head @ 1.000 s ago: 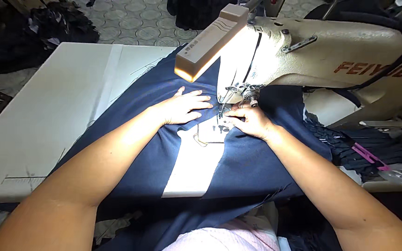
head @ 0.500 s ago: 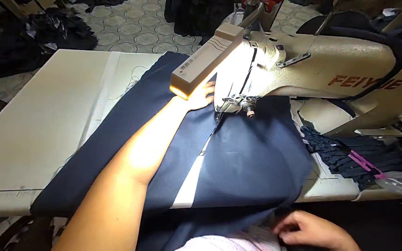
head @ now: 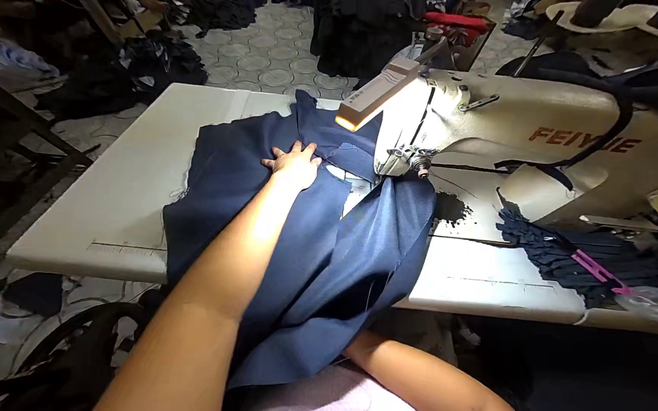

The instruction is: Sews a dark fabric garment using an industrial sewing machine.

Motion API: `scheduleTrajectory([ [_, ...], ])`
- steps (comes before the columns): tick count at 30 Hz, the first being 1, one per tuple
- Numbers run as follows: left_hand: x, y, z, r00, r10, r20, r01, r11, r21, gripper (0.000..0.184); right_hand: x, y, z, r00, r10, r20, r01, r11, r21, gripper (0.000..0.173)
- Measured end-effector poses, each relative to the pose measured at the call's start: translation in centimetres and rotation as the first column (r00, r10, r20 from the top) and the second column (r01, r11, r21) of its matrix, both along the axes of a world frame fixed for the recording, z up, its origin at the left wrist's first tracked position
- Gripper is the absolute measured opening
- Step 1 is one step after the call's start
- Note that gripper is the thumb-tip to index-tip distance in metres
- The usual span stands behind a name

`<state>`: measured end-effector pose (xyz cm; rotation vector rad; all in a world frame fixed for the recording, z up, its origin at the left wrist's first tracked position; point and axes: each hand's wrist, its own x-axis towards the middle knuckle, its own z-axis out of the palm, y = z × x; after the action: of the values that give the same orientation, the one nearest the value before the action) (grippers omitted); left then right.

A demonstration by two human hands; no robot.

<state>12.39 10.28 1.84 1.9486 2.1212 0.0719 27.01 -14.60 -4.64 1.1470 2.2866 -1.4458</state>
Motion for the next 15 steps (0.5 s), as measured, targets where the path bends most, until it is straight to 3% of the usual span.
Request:
scheduleTrajectory([
  [1, -0.6, -0.6, 0.8, 0.998, -0.043, -0.034, 0.042, 0.999, -0.032, 0.056, 1.7, -1.0, 0.5, 0.989, -0.13, 0.075, 0.13, 0.991, 0.005, 0.04],
  [3, -2.2, -1.9, 1.9, 0.983, -0.153, -0.104, 0.15, 0.988, -0.037, 0.058, 4.9, -2.2, -0.6, 0.936, -0.235, 0.261, 0.246, 0.969, -0.011, 0.044],
  [5, -3.8, -3.2, 2.1, 0.935, -0.307, -0.176, 0.319, 0.947, 0.044, 0.054, 8.9, -3.7, -1.5, 0.908, -0.305, 0.288, 0.31, 0.95, 0.029, 0.044],
  [8, -6.0, -4.0, 0.4, 0.854, -0.503, -0.131, 0.518, 0.847, 0.123, 0.054, 15.2, -6.8, -2.3, 0.808, -0.572, -0.138, 0.582, 0.811, 0.049, 0.031],
  [10, -6.3, -5.3, -0.4, 0.873, -0.479, -0.097, 0.486, 0.872, 0.067, 0.061, 18.3, -8.1, -0.1, 0.651, -0.726, -0.222, 0.705, 0.686, -0.179, 0.01],
  [11, -6.0, -6.1, -0.4, 0.891, -0.442, -0.108, 0.449, 0.892, 0.052, 0.062, 19.3, -8.4, 2.3, 0.588, -0.768, -0.253, 0.731, 0.639, -0.241, 0.01],
  [13, -4.7, -8.0, 0.2, 0.923, -0.352, -0.156, 0.355, 0.935, -0.007, 0.065, 20.2, -8.0, 7.1, 0.498, -0.819, -0.286, 0.802, 0.56, -0.206, 0.012],
  [15, -3.1, -9.8, 0.6, 0.944, -0.255, -0.207, 0.252, 0.967, -0.042, 0.072, 21.3, -5.4, 9.5, 0.456, -0.821, -0.343, 0.851, 0.515, -0.102, 0.012],
])
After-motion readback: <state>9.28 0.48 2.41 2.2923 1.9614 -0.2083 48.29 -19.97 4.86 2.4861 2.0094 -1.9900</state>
